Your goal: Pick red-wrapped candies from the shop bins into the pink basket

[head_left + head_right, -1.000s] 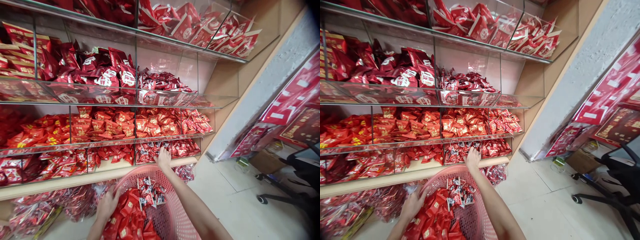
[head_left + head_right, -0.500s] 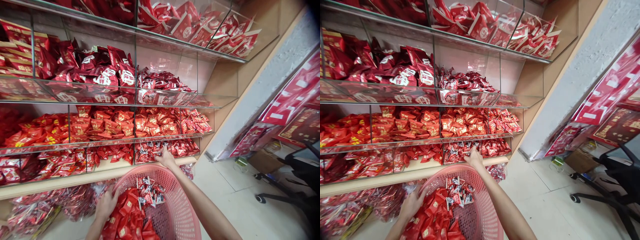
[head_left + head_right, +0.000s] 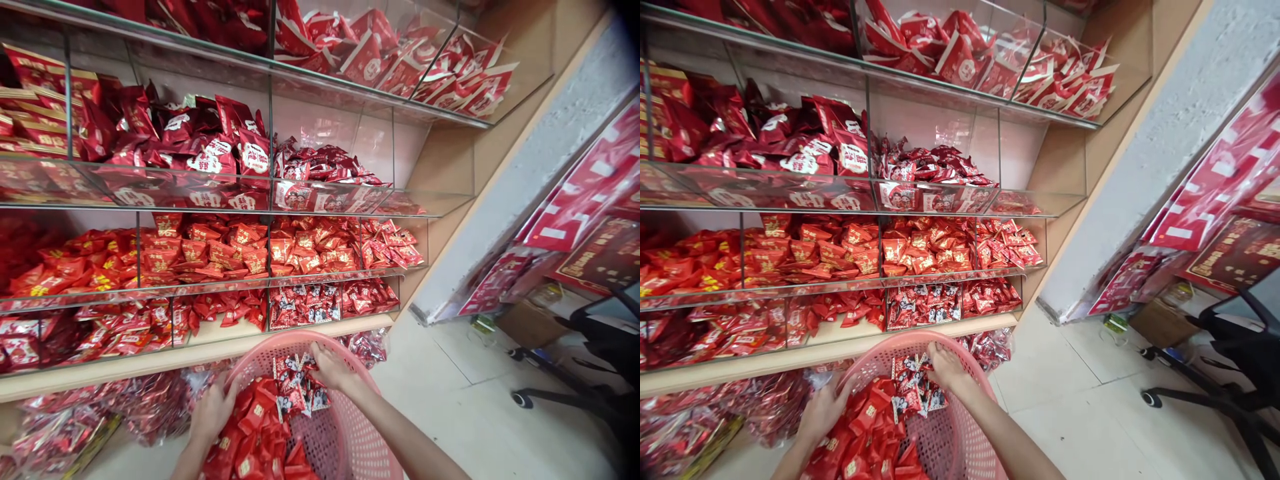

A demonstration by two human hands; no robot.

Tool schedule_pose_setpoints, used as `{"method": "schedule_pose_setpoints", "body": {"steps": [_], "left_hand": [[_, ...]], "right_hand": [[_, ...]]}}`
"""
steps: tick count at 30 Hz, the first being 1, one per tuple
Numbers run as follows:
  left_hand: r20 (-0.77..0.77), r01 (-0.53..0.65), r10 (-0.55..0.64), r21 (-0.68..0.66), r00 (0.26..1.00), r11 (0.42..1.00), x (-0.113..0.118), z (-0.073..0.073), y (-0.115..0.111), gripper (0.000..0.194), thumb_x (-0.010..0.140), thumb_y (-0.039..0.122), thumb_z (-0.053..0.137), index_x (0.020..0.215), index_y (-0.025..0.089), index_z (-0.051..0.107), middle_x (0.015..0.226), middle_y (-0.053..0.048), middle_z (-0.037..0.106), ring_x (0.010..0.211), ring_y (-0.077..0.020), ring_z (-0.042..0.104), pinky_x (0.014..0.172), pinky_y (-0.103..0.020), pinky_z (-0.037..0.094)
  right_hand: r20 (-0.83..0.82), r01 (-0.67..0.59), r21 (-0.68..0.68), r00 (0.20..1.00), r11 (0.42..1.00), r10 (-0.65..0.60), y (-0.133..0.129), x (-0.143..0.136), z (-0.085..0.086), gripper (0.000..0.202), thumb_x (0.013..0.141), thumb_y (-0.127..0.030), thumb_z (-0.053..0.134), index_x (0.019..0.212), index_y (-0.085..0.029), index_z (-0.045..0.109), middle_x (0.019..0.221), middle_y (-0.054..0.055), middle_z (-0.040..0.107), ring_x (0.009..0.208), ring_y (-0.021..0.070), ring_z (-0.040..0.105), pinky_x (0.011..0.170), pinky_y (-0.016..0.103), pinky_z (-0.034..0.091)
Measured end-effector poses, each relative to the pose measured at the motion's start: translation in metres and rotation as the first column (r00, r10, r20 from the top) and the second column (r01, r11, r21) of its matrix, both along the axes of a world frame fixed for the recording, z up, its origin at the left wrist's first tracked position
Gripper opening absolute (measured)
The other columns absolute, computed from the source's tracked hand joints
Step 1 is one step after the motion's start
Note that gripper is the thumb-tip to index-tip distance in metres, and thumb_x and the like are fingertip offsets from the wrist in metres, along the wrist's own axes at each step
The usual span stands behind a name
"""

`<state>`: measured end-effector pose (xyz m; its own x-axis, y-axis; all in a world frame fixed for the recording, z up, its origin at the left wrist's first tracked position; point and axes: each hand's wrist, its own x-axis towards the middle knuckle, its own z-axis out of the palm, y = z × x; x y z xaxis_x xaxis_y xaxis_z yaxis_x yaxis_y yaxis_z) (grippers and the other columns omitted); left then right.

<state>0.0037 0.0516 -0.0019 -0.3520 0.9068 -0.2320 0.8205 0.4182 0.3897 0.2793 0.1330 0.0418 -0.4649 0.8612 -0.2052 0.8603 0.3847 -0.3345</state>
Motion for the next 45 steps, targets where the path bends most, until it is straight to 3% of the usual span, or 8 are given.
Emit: {"method": "schedule_pose_setpoints", "body": {"steps": [6,10,14,16,20,27,37,45], "left_hand": [[0.007,-0.015,0.014,0.020,1.000,1.000,-0.001,-0.003,0.001,0.062,0.084,0.056,0.022,0.125,0.017,0.046,0.106,-0.015,0.065,0.101,-0.0307,0.059,0.085,-0.040,0.043],[0.005,-0.004,0.004,0.014,1.000,1.000,0.000,-0.001,0.000,0.058,0.085,0.053,0.023,0.124,0.016,0.047,0.103,-0.015,0.066,0.099,-0.0311,0.060,0.083,-0.040,0.044],[0.004,-0.002,0.002,0.008,1.000,1.000,0.002,0.002,0.001,0.058,0.085,0.052,0.022,0.125,0.016,0.046,0.100,-0.015,0.067,0.096,-0.0310,0.061,0.082,-0.039,0.044],[0.012,-0.006,0.006,0.006,1.000,1.000,0.003,0.002,0.001,0.058,0.085,0.052,0.022,0.124,0.017,0.046,0.102,-0.015,0.066,0.097,-0.0310,0.061,0.082,-0.039,0.044],[0.030,-0.011,0.011,0.009,0.999,1.000,0.002,0.001,0.000,0.057,0.085,0.051,0.023,0.123,0.017,0.047,0.106,-0.015,0.065,0.101,-0.0314,0.059,0.084,-0.040,0.043],[0.038,-0.022,0.021,0.032,0.999,0.999,-0.001,-0.004,-0.001,0.058,0.084,0.054,0.024,0.122,0.018,0.048,0.107,-0.014,0.065,0.104,-0.0305,0.058,0.086,-0.040,0.043],[0.034,-0.029,0.029,0.015,0.999,0.999,0.000,-0.003,0.000,0.060,0.084,0.054,0.024,0.123,0.016,0.048,0.105,-0.016,0.065,0.101,-0.0319,0.059,0.085,-0.041,0.043],[0.040,-0.016,0.015,0.009,0.999,1.000,0.002,0.001,-0.001,0.058,0.085,0.052,0.023,0.124,0.016,0.047,0.109,-0.015,0.064,0.104,-0.0314,0.058,0.087,-0.041,0.042]], "right_hand": [[0.019,0.021,0.077,1.000,0.997,-0.023,-0.004,-0.003,-0.013,0.041,0.074,-0.019,0.058,0.113,-0.022,0.045,0.122,0.010,0.052,0.111,0.0246,0.050,0.086,0.032,0.040],[-0.124,0.067,0.152,0.991,0.986,-0.049,0.003,-0.003,0.006,0.021,0.081,-0.031,0.049,0.100,-0.021,0.049,0.103,0.008,0.058,0.090,0.0214,0.058,0.072,0.030,0.041],[-0.361,0.187,0.246,0.928,0.951,-0.089,0.024,-0.013,0.032,0.012,0.085,-0.029,0.043,0.090,-0.021,0.051,0.089,0.004,0.061,0.076,0.0152,0.058,0.066,0.024,0.038],[-0.484,0.286,0.174,0.858,0.943,-0.171,0.039,-0.023,0.038,0.011,0.083,-0.030,0.047,0.082,-0.021,0.052,0.081,0.002,0.062,0.071,0.0141,0.058,0.063,0.023,0.038],[-0.613,0.439,-0.225,0.631,0.870,-0.476,0.073,-0.049,0.035,0.027,0.079,-0.038,0.053,0.060,-0.020,0.048,0.057,0.000,0.059,0.058,0.0136,0.058,0.053,0.021,0.040],[-0.608,0.342,-0.535,0.479,0.772,-0.633,0.102,-0.072,0.020,0.019,0.078,-0.029,0.054,0.062,-0.020,0.046,0.045,0.000,0.058,0.038,0.0128,0.053,0.035,0.020,0.036],[-0.645,0.300,-0.617,0.338,0.728,-0.685,0.095,-0.065,0.028,0.024,0.077,-0.021,0.052,0.055,-0.019,0.044,0.049,0.001,0.060,0.037,0.0076,0.049,0.034,0.017,0.034],[-0.643,0.378,-0.555,0.370,0.741,-0.671,0.096,-0.067,0.028,0.015,0.076,-0.023,0.052,0.063,-0.019,0.047,0.043,-0.001,0.055,0.040,0.0126,0.055,0.037,0.019,0.039]]}}
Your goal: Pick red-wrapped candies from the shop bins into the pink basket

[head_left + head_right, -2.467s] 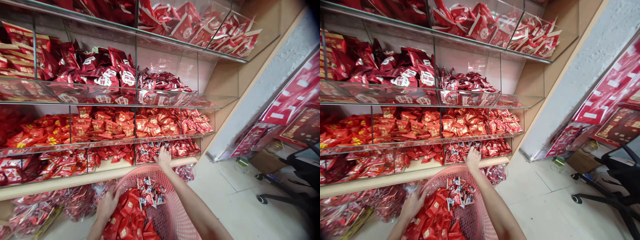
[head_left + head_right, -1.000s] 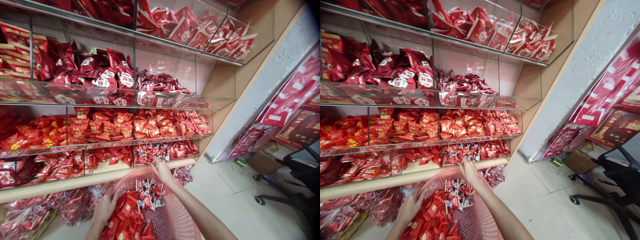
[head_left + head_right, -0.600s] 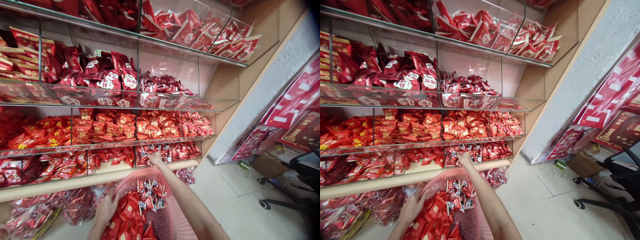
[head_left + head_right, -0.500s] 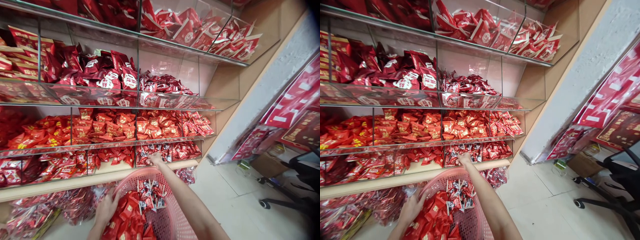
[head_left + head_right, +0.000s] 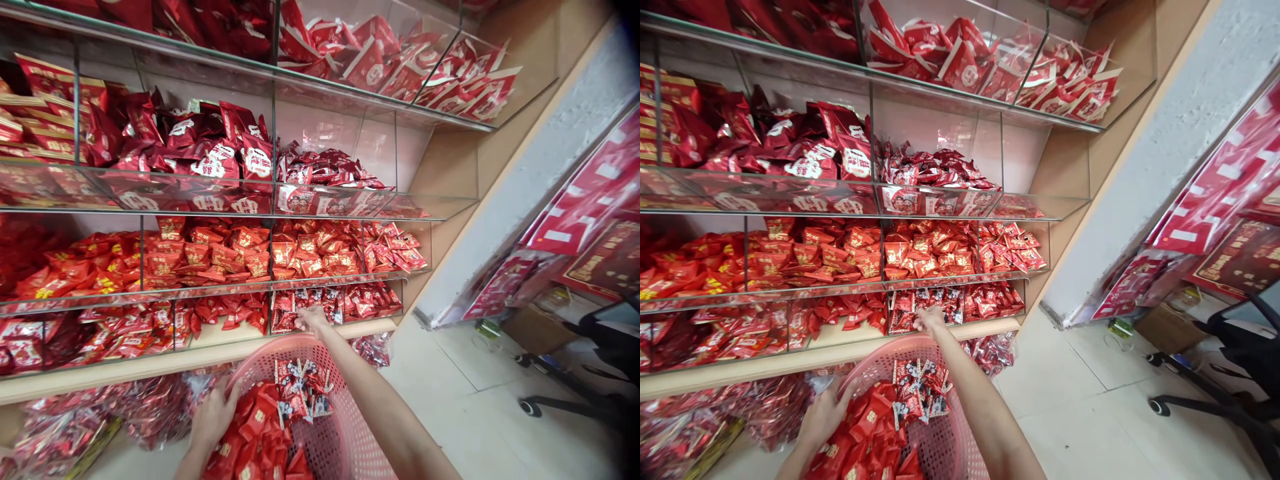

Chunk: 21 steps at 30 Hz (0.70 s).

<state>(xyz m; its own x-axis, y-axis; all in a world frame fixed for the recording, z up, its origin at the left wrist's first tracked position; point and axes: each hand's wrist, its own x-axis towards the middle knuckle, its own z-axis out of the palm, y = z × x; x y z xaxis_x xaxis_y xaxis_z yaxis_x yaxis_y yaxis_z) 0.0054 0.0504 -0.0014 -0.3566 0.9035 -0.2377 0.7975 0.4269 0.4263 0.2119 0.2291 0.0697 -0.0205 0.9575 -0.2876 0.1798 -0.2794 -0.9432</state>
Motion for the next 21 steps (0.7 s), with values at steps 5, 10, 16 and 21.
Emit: {"method": "schedule_pose_setpoints", "body": {"steps": [5,10,16,21], "left_hand": [[-0.032,-0.007,0.007,0.003,0.999,1.000,-0.001,-0.002,0.001,0.059,0.085,0.053,0.024,0.124,0.015,0.047,0.106,-0.015,0.065,0.101,-0.0311,0.059,0.085,-0.040,0.043],[0.008,-0.005,0.005,0.059,1.000,0.998,-0.004,-0.002,0.003,0.051,0.085,0.051,0.027,0.116,0.020,0.054,0.100,-0.010,0.068,0.098,-0.0262,0.062,0.082,-0.034,0.045],[0.157,0.049,-0.072,0.148,0.985,0.988,-0.014,0.003,0.007,0.046,0.086,0.049,0.028,0.107,0.024,0.059,0.101,-0.004,0.068,0.098,-0.0208,0.062,0.083,-0.028,0.045],[0.247,-0.050,-0.018,0.265,0.969,0.963,-0.007,0.028,0.011,0.045,0.083,0.051,0.035,0.108,0.021,0.057,0.107,-0.007,0.065,0.106,-0.0238,0.057,0.092,-0.033,0.041]], "right_hand": [[0.075,0.047,0.191,0.995,0.981,-0.063,0.007,-0.004,-0.002,0.011,0.074,-0.029,0.055,0.072,-0.018,0.057,0.051,-0.003,0.056,0.041,0.0111,0.056,0.040,0.019,0.038],[0.056,0.008,0.235,0.998,0.972,-0.021,0.013,-0.015,0.001,0.013,0.072,-0.029,0.056,0.070,-0.016,0.060,0.058,-0.002,0.059,0.039,0.0092,0.052,0.038,0.019,0.036],[0.001,-0.023,0.267,1.000,0.963,0.024,0.004,-0.010,0.014,0.019,0.073,-0.034,0.056,0.073,-0.015,0.060,0.050,-0.003,0.053,0.041,0.0097,0.050,0.040,0.019,0.036],[0.009,-0.062,0.420,0.998,0.905,0.064,-0.029,0.023,0.035,0.024,0.077,-0.040,0.053,0.074,-0.018,0.058,0.060,-0.001,0.057,0.050,0.0114,0.054,0.046,0.021,0.042]]}}
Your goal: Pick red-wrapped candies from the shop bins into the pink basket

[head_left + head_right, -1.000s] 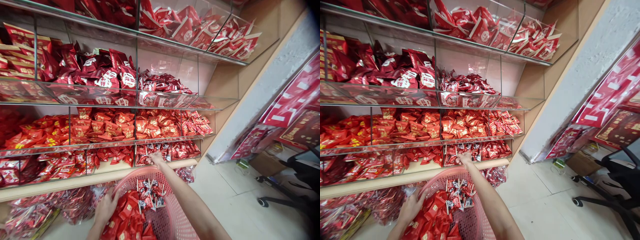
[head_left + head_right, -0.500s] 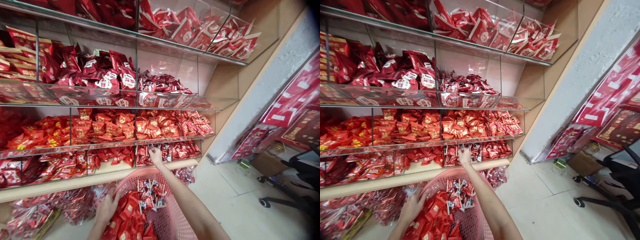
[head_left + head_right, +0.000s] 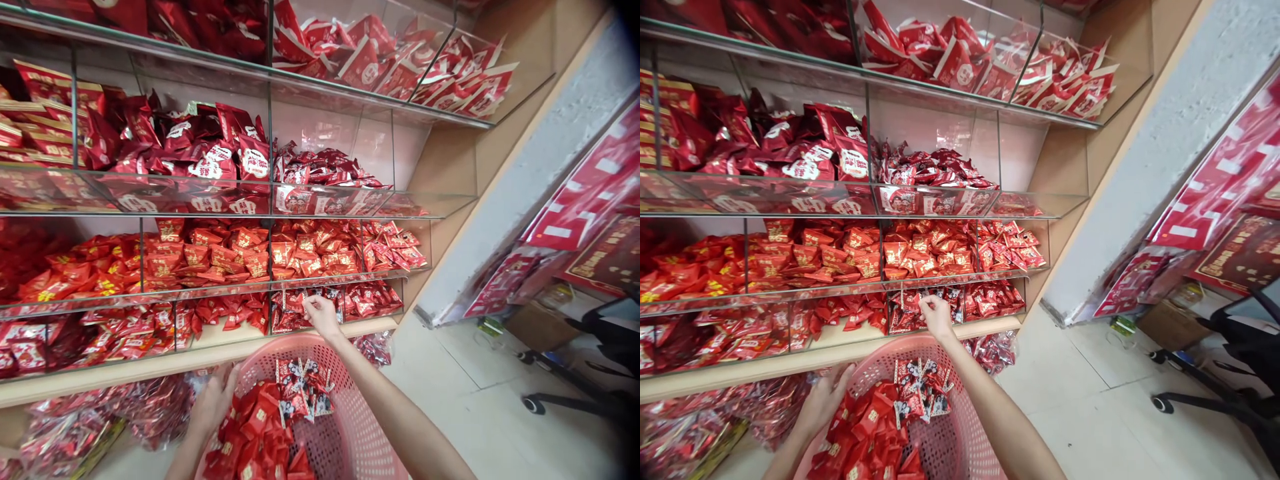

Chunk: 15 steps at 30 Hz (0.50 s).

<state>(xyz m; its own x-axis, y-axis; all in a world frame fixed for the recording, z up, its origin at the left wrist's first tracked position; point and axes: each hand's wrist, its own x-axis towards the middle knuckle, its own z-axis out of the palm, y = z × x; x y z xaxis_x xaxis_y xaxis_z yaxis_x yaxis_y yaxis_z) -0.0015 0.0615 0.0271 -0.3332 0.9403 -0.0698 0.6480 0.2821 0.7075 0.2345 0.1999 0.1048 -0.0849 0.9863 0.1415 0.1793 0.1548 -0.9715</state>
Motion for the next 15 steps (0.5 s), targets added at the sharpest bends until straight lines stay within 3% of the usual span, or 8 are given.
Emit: {"method": "schedule_pose_setpoints", "body": {"steps": [2,4,6,7,9,10,12,15], "left_hand": [[0.162,-0.053,0.037,0.094,0.986,0.994,0.016,0.020,0.002,0.048,0.080,0.056,0.039,0.105,0.018,0.057,0.109,-0.009,0.064,0.107,-0.0245,0.056,0.095,-0.034,0.039],[0.484,-0.039,-0.015,0.100,0.875,0.994,0.040,0.042,0.003,0.052,0.079,0.058,0.041,0.104,0.015,0.056,0.106,-0.011,0.065,0.102,-0.0234,0.058,0.094,-0.033,0.042],[0.821,0.120,-0.056,-0.015,0.568,0.993,0.066,0.061,0.002,0.059,0.082,0.060,0.031,0.112,0.014,0.051,0.107,-0.014,0.063,0.098,-0.0224,0.061,0.089,-0.035,0.046],[0.912,0.195,-0.028,-0.057,0.409,0.979,0.078,0.068,0.000,0.063,0.083,0.062,0.024,0.115,0.013,0.048,0.105,-0.015,0.063,0.096,-0.0219,0.062,0.088,-0.037,0.047],[0.981,0.245,0.036,-0.084,0.191,0.966,0.098,0.077,-0.005,0.060,0.083,0.061,0.027,0.118,0.016,0.044,0.100,-0.012,0.064,0.089,-0.0193,0.064,0.087,-0.038,0.048],[0.989,0.250,0.061,-0.093,0.135,0.964,0.105,0.078,-0.007,0.055,0.083,0.059,0.035,0.117,0.017,0.045,0.097,-0.010,0.065,0.085,-0.0178,0.064,0.086,-0.038,0.048],[0.989,0.212,0.094,-0.117,0.116,0.970,0.114,0.075,-0.012,0.045,0.079,0.048,0.054,0.111,0.017,0.049,0.090,-0.006,0.065,0.078,-0.0142,0.064,0.086,-0.035,0.048],[0.969,0.066,0.164,-0.179,0.183,0.982,0.122,0.065,-0.017,0.039,0.072,0.030,0.068,0.105,0.017,0.053,0.079,-0.001,0.063,0.065,-0.0092,0.061,0.084,-0.033,0.050]], "right_hand": [[0.080,-0.011,0.193,0.997,0.981,-0.005,-0.027,0.014,0.007,0.024,0.082,-0.038,0.048,0.075,-0.018,0.059,0.075,0.003,0.060,0.060,0.0126,0.057,0.055,0.024,0.046],[0.202,-0.059,0.351,0.979,0.935,-0.014,-0.060,0.027,0.008,0.023,0.087,-0.032,0.044,0.080,-0.020,0.061,0.087,0.005,0.062,0.081,0.0155,0.059,0.072,0.026,0.048],[0.313,-0.159,0.437,0.950,0.885,0.016,-0.091,0.036,-0.001,0.022,0.089,-0.025,0.040,0.094,-0.022,0.061,0.096,0.006,0.061,0.092,0.0155,0.058,0.081,0.027,0.047],[0.362,-0.216,0.470,0.932,0.856,0.037,-0.104,0.040,-0.009,0.024,0.090,-0.021,0.038,0.101,-0.022,0.060,0.100,0.007,0.060,0.094,0.0151,0.057,0.082,0.027,0.047],[0.446,-0.328,0.528,0.892,0.784,0.074,-0.125,0.047,-0.027,0.031,0.090,-0.015,0.037,0.113,-0.021,0.055,0.107,0.009,0.059,0.097,0.0146,0.057,0.081,0.025,0.048],[0.477,-0.370,0.546,0.875,0.752,0.084,-0.132,0.051,-0.035,0.033,0.089,-0.013,0.037,0.117,-0.021,0.053,0.108,0.009,0.059,0.097,0.0147,0.057,0.080,0.025,0.049],[0.509,-0.413,0.558,0.855,0.720,0.096,-0.143,0.057,-0.049,0.036,0.088,-0.011,0.038,0.121,-0.021,0.051,0.108,0.009,0.059,0.096,0.0150,0.058,0.079,0.025,0.050],[0.417,-0.321,0.534,0.905,0.782,0.087,-0.154,0.059,-0.058,0.031,0.087,-0.014,0.043,0.113,-0.022,0.056,0.109,0.009,0.058,0.096,0.0163,0.058,0.082,0.027,0.049]]}}
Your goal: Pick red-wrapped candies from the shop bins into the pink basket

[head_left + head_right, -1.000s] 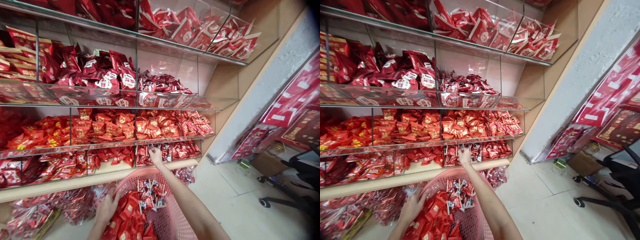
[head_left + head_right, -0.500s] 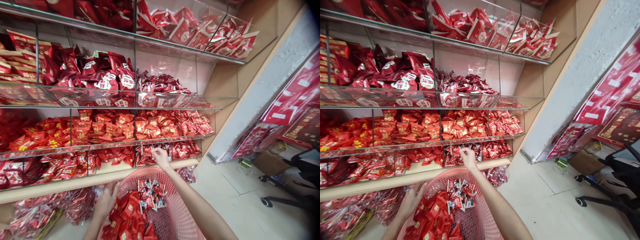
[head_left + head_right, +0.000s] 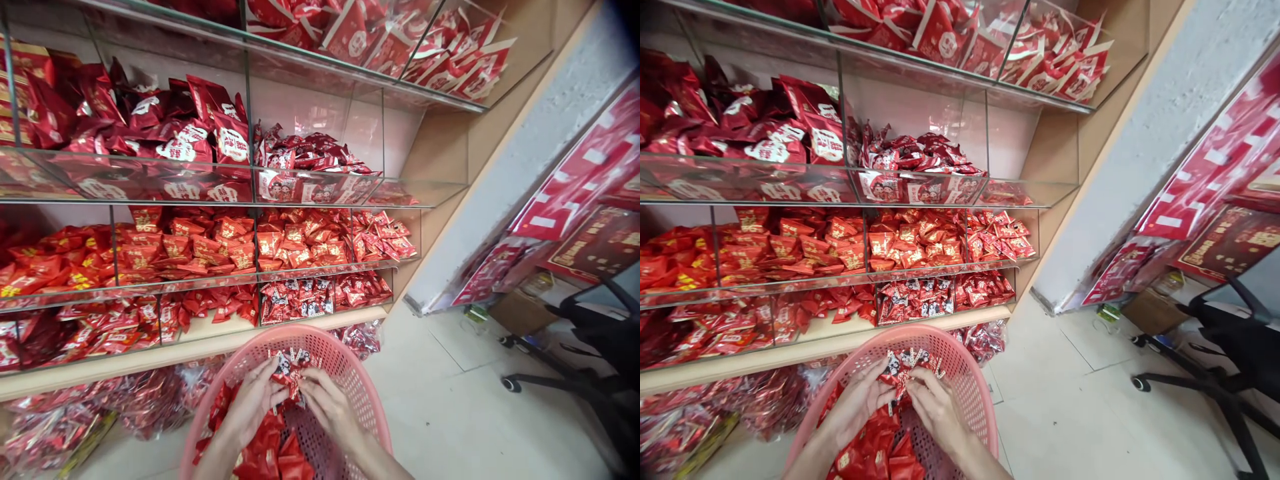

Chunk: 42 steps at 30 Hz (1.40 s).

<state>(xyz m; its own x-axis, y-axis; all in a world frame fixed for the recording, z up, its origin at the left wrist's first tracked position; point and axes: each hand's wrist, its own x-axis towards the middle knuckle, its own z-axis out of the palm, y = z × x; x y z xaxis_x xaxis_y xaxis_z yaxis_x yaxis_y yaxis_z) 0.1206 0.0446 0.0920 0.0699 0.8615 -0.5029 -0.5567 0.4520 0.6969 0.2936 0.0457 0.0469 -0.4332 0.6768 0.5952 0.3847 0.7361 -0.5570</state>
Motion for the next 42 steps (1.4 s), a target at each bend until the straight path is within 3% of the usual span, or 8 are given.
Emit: {"method": "schedule_pose_setpoints", "body": {"steps": [4,9,15,24,29,33,36,42], "left_hand": [[-0.045,-0.161,0.161,-0.016,0.986,0.987,0.012,-0.009,-0.003,0.037,0.071,0.024,0.068,0.105,0.017,0.054,0.072,0.002,0.062,0.055,-0.0062,0.057,0.079,-0.032,0.052],[-0.034,-0.165,0.167,0.053,0.985,0.985,0.038,-0.028,-0.015,0.042,0.068,0.036,0.070,0.103,0.015,0.059,0.087,-0.003,0.065,0.067,-0.0085,0.061,0.081,-0.031,0.052],[-0.178,-0.112,0.118,0.043,0.977,0.993,0.062,-0.058,-0.043,0.044,0.059,0.048,0.072,0.083,0.013,0.063,0.070,0.002,0.054,0.059,-0.0074,0.053,0.066,-0.027,0.055],[-0.299,-0.022,0.056,0.113,0.953,0.993,0.065,-0.047,-0.057,0.044,0.061,0.056,0.065,0.059,0.014,0.052,0.056,0.006,0.036,0.051,-0.0052,0.039,0.047,-0.020,0.050],[-0.338,0.029,0.002,0.086,0.941,0.996,0.061,-0.057,-0.060,0.047,0.062,0.060,0.061,0.056,0.015,0.049,0.052,0.007,0.032,0.045,-0.0053,0.036,0.042,-0.022,0.049],[-0.606,0.268,-0.091,0.209,0.791,0.941,0.046,-0.052,-0.069,0.043,0.076,0.054,0.051,0.097,0.019,0.064,0.087,-0.005,0.065,0.084,-0.0173,0.060,0.082,-0.031,0.051],[-0.821,0.610,-0.145,0.280,0.552,0.741,0.036,-0.030,-0.073,0.067,0.072,0.042,0.061,0.134,0.029,0.038,0.136,-0.004,0.044,0.125,-0.0212,0.039,0.106,-0.033,0.030],[-0.924,0.864,-0.289,0.077,0.249,0.498,0.042,0.002,-0.066,0.060,0.074,0.034,0.060,0.131,0.037,0.040,0.130,0.002,0.051,0.118,-0.0194,0.047,0.104,-0.032,0.033]], "right_hand": [[-0.286,0.193,-0.412,0.901,0.890,-0.327,-0.013,-0.009,-0.001,0.022,0.085,-0.030,0.049,0.103,-0.019,0.056,0.101,0.009,0.059,0.087,0.0166,0.059,0.075,0.028,0.050],[-0.289,-0.028,-0.802,0.893,0.597,-0.346,-0.028,-0.006,-0.007,0.036,0.083,-0.050,0.046,0.071,-0.016,0.053,0.059,-0.002,0.052,0.053,0.0106,0.051,0.048,0.020,0.041],[-0.188,0.053,-0.769,0.934,0.637,-0.304,-0.054,0.029,-0.012,0.037,0.086,-0.048,0.043,0.065,-0.018,0.046,0.057,-0.002,0.047,0.053,0.0093,0.046,0.051,0.020,0.035],[-0.188,0.055,-0.728,0.943,0.684,-0.275,-0.074,0.041,-0.011,0.040,0.084,-0.049,0.044,0.058,-0.018,0.040,0.056,-0.003,0.041,0.053,0.0089,0.038,0.051,0.021,0.031],[-0.248,-0.029,-0.806,0.923,0.591,-0.293,-0.079,0.036,0.003,0.043,0.082,-0.055,0.043,0.059,-0.019,0.041,0.049,-0.004,0.041,0.043,0.0070,0.035,0.043,0.020,0.026],[-0.290,-0.119,-0.868,0.910,0.482,-0.297,-0.078,0.037,0.008,0.046,0.078,-0.061,0.045,0.059,-0.020,0.039,0.046,-0.006,0.040,0.039,0.0051,0.031,0.041,0.019,0.024],[-0.323,-0.195,-0.889,0.908,0.414,-0.266,-0.075,0.042,0.002,0.046,0.078,-0.061,0.046,0.060,-0.019,0.040,0.046,-0.006,0.039,0.038,0.0044,0.029,0.040,0.019,0.022],[-0.363,-0.253,-0.871,0.909,0.422,-0.204,-0.074,0.047,-0.017,0.047,0.076,-0.061,0.048,0.060,-0.017,0.042,0.051,-0.004,0.043,0.044,0.0050,0.033,0.043,0.018,0.024]]}}
